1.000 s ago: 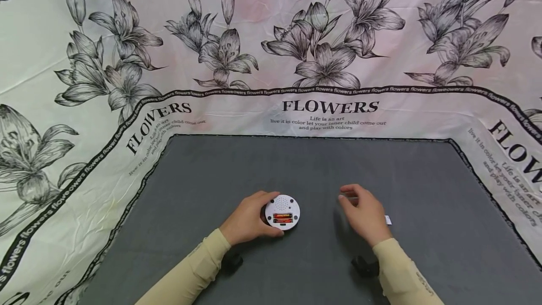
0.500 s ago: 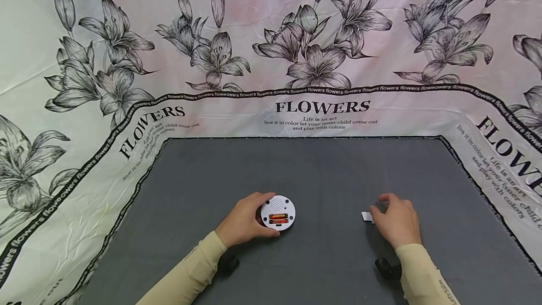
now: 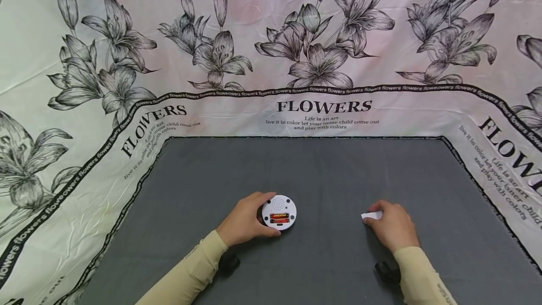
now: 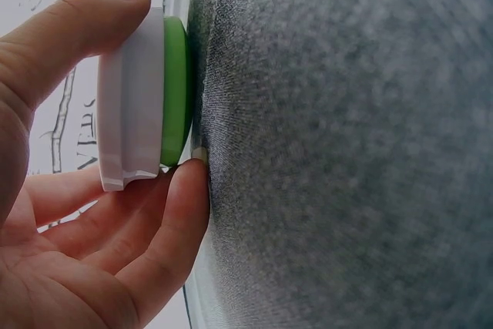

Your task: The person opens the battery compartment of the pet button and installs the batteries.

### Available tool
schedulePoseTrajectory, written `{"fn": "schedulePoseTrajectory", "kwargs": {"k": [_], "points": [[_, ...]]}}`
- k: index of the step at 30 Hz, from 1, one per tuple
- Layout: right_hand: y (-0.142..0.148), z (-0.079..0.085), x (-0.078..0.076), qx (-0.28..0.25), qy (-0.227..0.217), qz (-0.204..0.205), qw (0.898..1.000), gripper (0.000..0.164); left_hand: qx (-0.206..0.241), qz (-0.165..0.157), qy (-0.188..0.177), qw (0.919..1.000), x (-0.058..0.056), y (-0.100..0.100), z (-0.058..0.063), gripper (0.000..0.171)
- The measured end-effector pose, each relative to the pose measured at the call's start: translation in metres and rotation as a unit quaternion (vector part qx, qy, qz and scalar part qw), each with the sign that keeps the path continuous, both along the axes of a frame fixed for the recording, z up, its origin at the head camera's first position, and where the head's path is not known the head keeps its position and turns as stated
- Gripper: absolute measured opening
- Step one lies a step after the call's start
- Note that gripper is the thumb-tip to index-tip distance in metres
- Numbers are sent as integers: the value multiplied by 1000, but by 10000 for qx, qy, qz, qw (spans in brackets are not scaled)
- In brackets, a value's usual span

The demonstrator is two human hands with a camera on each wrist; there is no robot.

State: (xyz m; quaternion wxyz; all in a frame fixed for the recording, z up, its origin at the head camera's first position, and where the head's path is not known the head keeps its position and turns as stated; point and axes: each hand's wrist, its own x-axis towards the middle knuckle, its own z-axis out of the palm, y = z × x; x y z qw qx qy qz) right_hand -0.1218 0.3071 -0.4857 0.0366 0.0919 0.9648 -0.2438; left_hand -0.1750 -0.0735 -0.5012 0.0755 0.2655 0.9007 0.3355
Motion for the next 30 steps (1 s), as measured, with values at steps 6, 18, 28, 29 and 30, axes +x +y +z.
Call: {"fn": "schedulePoseTrajectory", "kwargs": {"k": [6,18,28,29,30], "points": [[-15,-1,0,-138,-16,120,9998,33,-1,21,-10,10000,0,0,0,92],[-46,2,-2,-1098,87,355,9933,16,130,-85,-16,9999,1,-3,4,91],[-99,3,-10,-2389,209,822,9673,28,97,-73,87,9999,1,-3,3,91],[-105,3,-11,-2461,240,884,9649,27,90,-78,89,9999,1,-2,3,91],[-111,3,-11,-2519,282,957,9626,26,91,-90,87,9999,1,-2,3,90]]}}
